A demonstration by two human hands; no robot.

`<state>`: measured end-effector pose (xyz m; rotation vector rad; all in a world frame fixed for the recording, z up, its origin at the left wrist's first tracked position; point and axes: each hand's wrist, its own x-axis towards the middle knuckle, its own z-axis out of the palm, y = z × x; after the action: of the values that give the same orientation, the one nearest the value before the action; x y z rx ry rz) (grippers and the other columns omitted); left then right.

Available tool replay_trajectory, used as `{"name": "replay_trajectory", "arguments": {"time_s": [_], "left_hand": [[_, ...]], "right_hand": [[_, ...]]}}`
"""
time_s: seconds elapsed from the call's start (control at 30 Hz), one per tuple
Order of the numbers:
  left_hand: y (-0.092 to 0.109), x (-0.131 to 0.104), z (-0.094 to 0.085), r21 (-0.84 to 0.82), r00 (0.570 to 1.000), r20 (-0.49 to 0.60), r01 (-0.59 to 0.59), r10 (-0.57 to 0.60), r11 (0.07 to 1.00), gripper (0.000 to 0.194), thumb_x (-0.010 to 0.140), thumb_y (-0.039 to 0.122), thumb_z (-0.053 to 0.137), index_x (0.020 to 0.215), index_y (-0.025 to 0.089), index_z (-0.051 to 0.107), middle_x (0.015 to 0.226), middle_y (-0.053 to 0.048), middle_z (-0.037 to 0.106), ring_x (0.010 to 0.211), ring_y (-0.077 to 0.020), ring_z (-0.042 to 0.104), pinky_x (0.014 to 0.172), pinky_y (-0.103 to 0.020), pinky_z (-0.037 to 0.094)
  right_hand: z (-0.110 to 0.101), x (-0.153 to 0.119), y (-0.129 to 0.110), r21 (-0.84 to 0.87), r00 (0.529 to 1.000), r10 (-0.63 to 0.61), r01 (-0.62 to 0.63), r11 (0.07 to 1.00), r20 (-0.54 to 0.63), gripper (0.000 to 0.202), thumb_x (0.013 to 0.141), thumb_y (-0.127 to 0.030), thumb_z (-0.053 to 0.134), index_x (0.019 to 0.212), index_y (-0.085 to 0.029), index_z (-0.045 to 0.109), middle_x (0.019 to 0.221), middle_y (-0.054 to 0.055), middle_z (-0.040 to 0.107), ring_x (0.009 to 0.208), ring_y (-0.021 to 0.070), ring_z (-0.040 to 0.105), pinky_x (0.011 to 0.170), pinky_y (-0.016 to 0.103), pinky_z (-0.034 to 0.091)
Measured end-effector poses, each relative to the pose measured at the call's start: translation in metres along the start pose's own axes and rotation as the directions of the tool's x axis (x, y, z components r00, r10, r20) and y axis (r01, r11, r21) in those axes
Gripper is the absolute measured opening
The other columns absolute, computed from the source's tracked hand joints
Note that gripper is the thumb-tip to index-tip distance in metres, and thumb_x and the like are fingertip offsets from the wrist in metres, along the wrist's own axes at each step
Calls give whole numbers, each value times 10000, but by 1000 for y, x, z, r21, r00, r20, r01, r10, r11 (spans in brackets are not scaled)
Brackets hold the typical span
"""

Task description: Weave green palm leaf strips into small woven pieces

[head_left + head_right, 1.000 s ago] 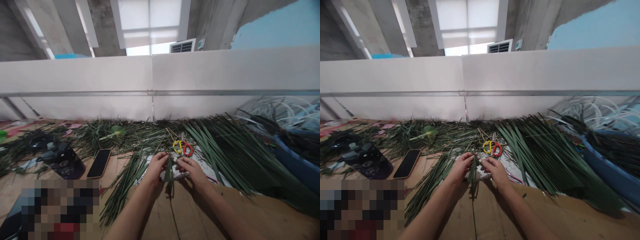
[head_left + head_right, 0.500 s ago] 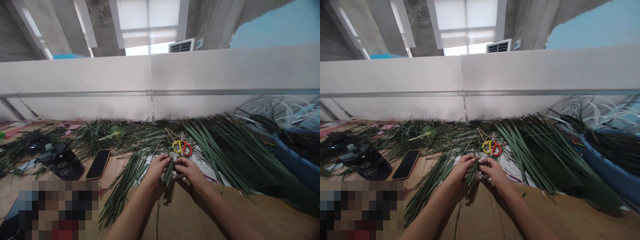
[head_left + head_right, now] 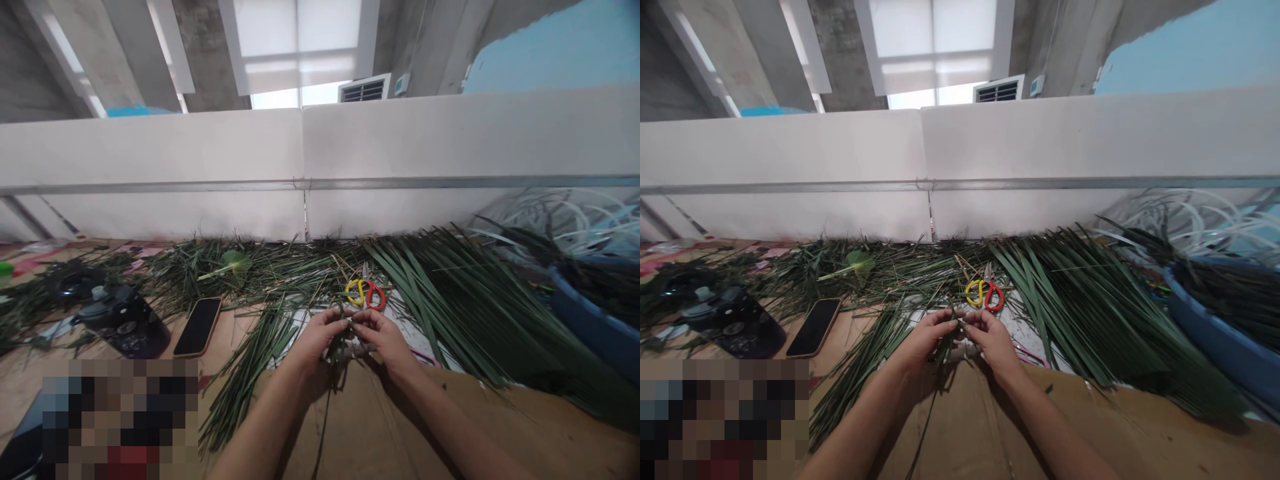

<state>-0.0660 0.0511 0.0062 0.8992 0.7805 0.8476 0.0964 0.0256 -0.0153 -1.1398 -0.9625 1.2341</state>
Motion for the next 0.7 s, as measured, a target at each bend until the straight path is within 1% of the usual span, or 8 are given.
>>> {"name": "replay_trajectory", "arguments": {"time_s": [0.13,0.2,0.3,0.37,0.5,0.6,0.7], "left_hand": [[-2,4,0,-75,1000,1,7,-7,997,286,759,316,830,981,155,749,867,-84,730,653,-140,662,618,-246,552],[-2,5,0,-93,1000,-7,9,-10,996,276,788,332,808,991,152,754,860,-86,732,651,-139,669,606,-236,555],[-3,5,-1,-78,1000,-24,16,-17,997,277,787,299,805,1015,152,752,864,-83,735,647,-134,676,601,-226,562],[-3,5,-2,-67,999,-40,20,-23,998,296,761,283,821,1014,156,734,857,-74,731,621,-134,674,574,-229,559],[-5,7,-4,-59,997,-72,20,-24,998,375,674,294,872,974,171,685,801,-38,706,566,-141,658,511,-241,537],[-5,8,-3,-38,997,-80,2,-5,999,417,614,302,905,928,163,668,776,-31,695,573,-140,657,546,-247,543],[-3,6,1,-2,996,-90,-12,12,1000,420,580,311,923,872,160,661,760,-30,686,592,-141,653,595,-260,544]], "right_hand": [[-2,2,5,6,1000,-27,27,1000,13,497,589,-545,929,868,-208,694,849,30,730,773,219,663,735,352,511],[-4,3,7,-12,999,-43,43,999,10,474,618,-531,919,887,-205,704,830,26,727,752,206,648,711,334,497],[-6,4,6,-48,999,-47,47,998,-1,432,633,-499,909,883,-202,719,762,13,707,688,181,606,635,296,448],[-5,4,4,-60,998,-55,54,997,-13,409,634,-481,899,885,-205,731,768,16,711,688,181,600,628,292,438],[-3,3,0,-88,993,-111,106,991,-51,379,639,-468,867,892,-214,744,847,35,732,769,206,625,691,312,462],[-3,2,-1,-99,991,-117,110,989,-61,393,645,-490,852,898,-210,742,806,27,710,744,203,609,695,319,459],[-3,3,-1,-89,991,-127,124,988,-37,402,651,-502,858,905,-212,743,847,37,722,797,214,626,758,338,480]]}}
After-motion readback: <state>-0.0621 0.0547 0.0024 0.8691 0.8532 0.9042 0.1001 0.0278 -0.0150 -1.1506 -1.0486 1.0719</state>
